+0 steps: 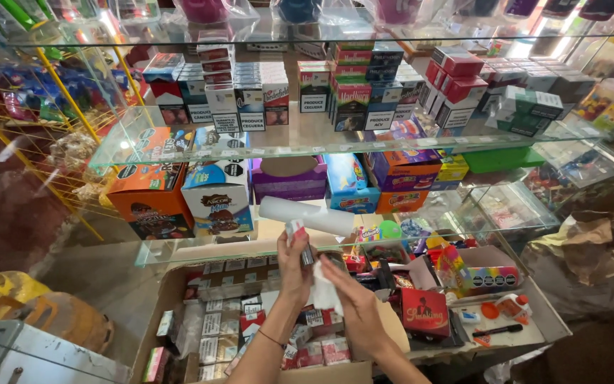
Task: The person is cleaning cigarette packs with a cloth and stocking them onto glass shelves from a cardboard box.
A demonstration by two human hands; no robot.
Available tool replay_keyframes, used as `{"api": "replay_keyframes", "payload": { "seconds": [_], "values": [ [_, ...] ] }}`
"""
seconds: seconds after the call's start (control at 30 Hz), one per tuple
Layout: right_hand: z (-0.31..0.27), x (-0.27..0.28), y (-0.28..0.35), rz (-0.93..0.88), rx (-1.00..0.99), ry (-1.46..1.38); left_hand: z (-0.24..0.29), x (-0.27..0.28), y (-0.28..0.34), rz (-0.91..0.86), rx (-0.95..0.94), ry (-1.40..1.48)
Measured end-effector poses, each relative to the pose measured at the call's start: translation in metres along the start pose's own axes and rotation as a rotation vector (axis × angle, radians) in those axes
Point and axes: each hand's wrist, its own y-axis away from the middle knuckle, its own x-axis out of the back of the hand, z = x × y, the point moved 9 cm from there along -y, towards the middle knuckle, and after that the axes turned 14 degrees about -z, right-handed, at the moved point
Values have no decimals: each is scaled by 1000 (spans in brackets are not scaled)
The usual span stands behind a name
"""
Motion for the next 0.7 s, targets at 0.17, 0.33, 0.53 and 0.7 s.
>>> {"api": "replay_keyframes", "payload": {
  "seconds": [0.17,0.33,0.53,0.7],
  "values": [
    [-4,11,1,155,20,58,4,-26,4,-223,-26,106],
    [-10,-6,-14,89,67,143,-8,-45,18,-285,198,2],
    [-11,-19,-53,-68,186,489,-14,-54,26,-429,214,-31],
    [-6,17,-71,169,-53,95,0,-60,29,-419,44,-276]
  ]
}}
